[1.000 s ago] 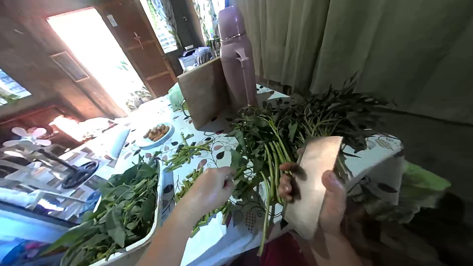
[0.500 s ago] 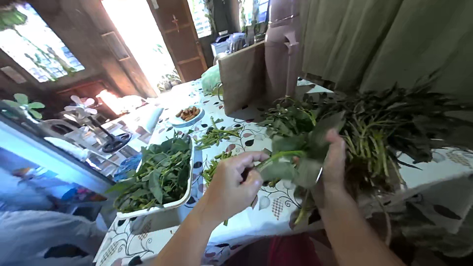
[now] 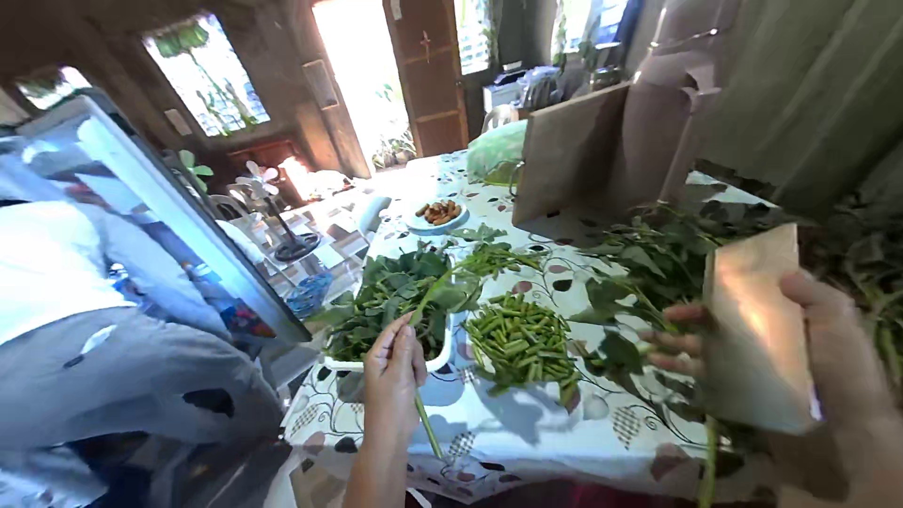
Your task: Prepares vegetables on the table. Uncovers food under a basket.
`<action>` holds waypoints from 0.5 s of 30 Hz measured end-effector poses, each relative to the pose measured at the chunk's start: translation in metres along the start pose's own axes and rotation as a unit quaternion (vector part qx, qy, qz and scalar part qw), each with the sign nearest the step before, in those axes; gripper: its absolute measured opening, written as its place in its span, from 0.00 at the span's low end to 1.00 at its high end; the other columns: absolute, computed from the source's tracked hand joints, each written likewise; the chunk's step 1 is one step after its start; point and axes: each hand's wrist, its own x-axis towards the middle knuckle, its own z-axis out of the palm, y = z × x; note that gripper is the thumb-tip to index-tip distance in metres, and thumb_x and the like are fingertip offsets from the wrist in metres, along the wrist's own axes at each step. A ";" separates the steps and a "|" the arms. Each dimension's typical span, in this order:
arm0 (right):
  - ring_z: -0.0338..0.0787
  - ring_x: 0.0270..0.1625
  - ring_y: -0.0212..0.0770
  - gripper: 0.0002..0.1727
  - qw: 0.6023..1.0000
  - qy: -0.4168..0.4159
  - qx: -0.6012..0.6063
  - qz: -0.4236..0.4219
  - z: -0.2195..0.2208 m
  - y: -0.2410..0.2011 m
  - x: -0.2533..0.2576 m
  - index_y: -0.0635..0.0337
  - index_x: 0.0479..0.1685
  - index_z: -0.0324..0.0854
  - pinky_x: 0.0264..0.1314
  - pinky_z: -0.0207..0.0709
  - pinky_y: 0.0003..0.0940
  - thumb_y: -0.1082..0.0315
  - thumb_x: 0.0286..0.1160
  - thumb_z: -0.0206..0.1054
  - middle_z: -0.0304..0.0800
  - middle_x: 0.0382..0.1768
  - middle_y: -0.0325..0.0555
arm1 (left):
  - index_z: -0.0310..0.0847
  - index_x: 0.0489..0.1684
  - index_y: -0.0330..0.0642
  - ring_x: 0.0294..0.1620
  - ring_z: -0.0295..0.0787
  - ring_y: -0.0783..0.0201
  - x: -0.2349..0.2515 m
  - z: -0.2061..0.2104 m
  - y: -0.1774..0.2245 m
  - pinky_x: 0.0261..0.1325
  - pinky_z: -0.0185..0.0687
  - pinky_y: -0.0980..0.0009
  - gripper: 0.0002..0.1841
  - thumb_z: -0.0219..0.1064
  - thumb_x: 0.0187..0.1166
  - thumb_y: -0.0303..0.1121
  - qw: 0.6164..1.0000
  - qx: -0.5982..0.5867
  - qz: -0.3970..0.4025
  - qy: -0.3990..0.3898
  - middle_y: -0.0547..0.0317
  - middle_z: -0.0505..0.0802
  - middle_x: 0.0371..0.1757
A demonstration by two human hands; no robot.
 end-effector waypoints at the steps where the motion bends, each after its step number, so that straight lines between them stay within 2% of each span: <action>1: 0.95 0.40 0.53 0.43 1.000 -0.027 -0.011 0.005 -0.009 0.002 -0.001 0.55 0.58 0.76 0.41 0.91 0.53 0.30 0.82 0.24 0.92 0.43 0.50 | 0.80 0.61 0.29 0.14 0.71 0.79 0.000 -0.003 0.000 0.18 0.70 0.85 0.15 0.48 0.89 0.24 1.000 -0.007 0.005 0.007 0.70 0.79 0.19; 3: 0.95 0.39 0.52 0.41 0.998 -0.023 -0.051 0.009 -0.011 0.004 -0.009 0.53 0.54 0.76 0.37 0.91 0.50 0.33 0.84 0.23 0.93 0.41 0.47 | 0.81 0.56 0.29 0.16 0.75 0.79 -0.002 -0.006 0.000 0.20 0.73 0.85 0.13 0.50 0.86 0.21 1.000 -0.014 0.014 0.017 0.68 0.83 0.22; 5: 0.95 0.35 0.49 0.35 0.993 0.018 -0.113 0.005 0.001 -0.002 -0.019 0.52 0.55 0.73 0.34 0.90 0.46 0.38 0.88 0.24 0.91 0.37 0.45 | 0.82 0.51 0.30 0.18 0.78 0.78 -0.003 -0.009 -0.001 0.23 0.78 0.85 0.12 0.51 0.84 0.19 0.999 -0.016 0.018 0.022 0.66 0.85 0.26; 7: 0.92 0.27 0.42 0.27 0.987 0.001 -0.161 -0.023 0.010 -0.006 -0.020 0.48 0.73 0.59 0.24 0.87 0.34 0.44 0.90 0.30 0.89 0.35 0.43 | 0.83 0.47 0.31 0.19 0.80 0.78 -0.004 -0.012 -0.005 0.24 0.79 0.84 0.11 0.53 0.81 0.18 0.999 -0.018 0.023 0.021 0.65 0.87 0.27; 8: 0.89 0.24 0.36 0.28 0.983 -0.037 -0.173 -0.052 0.014 -0.005 -0.018 0.47 0.80 0.52 0.21 0.83 0.28 0.45 0.87 0.35 0.88 0.35 0.40 | 0.84 0.46 0.32 0.19 0.80 0.78 -0.005 -0.012 -0.006 0.25 0.79 0.84 0.11 0.54 0.80 0.17 0.999 -0.017 0.024 0.021 0.66 0.87 0.26; 9: 0.86 0.23 0.31 0.32 0.975 -0.091 -0.182 -0.085 0.020 -0.005 -0.016 0.49 0.81 0.49 0.21 0.80 0.23 0.43 0.83 0.43 0.87 0.35 0.36 | 0.84 0.45 0.32 0.19 0.80 0.78 -0.007 -0.012 -0.007 0.24 0.79 0.84 0.11 0.55 0.79 0.17 0.999 -0.013 0.025 0.021 0.66 0.87 0.26; 10: 0.83 0.23 0.26 0.37 0.966 -0.148 -0.182 -0.110 0.028 -0.005 -0.014 0.50 0.78 0.53 0.21 0.77 0.20 0.38 0.76 0.53 0.85 0.36 0.32 | 0.85 0.45 0.33 0.19 0.80 0.78 -0.009 -0.012 -0.007 0.24 0.79 0.84 0.11 0.56 0.78 0.17 0.999 -0.012 0.026 0.020 0.66 0.88 0.26; 12: 0.82 0.24 0.24 0.42 0.944 -0.268 -0.157 -0.113 0.053 -0.004 -0.010 0.47 0.63 0.70 0.22 0.76 0.19 0.27 0.57 0.71 0.86 0.35 0.29 | 0.86 0.44 0.34 0.19 0.81 0.79 -0.014 -0.011 -0.006 0.23 0.80 0.84 0.11 0.57 0.76 0.17 0.999 -0.008 0.034 0.018 0.67 0.89 0.26; 13: 0.83 0.25 0.24 0.45 0.926 -0.327 -0.158 -0.106 0.067 -0.004 -0.008 0.47 0.62 0.73 0.23 0.76 0.19 0.24 0.52 0.73 0.87 0.35 0.29 | 0.86 0.43 0.35 0.19 0.82 0.79 -0.016 -0.012 -0.005 0.23 0.81 0.84 0.11 0.57 0.76 0.17 0.999 -0.010 0.038 0.019 0.67 0.89 0.26; 15: 0.82 0.27 0.22 0.53 0.886 -0.409 -0.198 -0.090 0.096 -0.002 -0.006 0.47 0.75 0.67 0.25 0.76 0.16 0.21 0.50 0.71 0.86 0.36 0.27 | 0.86 0.43 0.37 0.19 0.83 0.79 -0.020 -0.013 -0.002 0.24 0.81 0.84 0.11 0.57 0.76 0.17 0.998 -0.011 0.052 0.018 0.68 0.90 0.26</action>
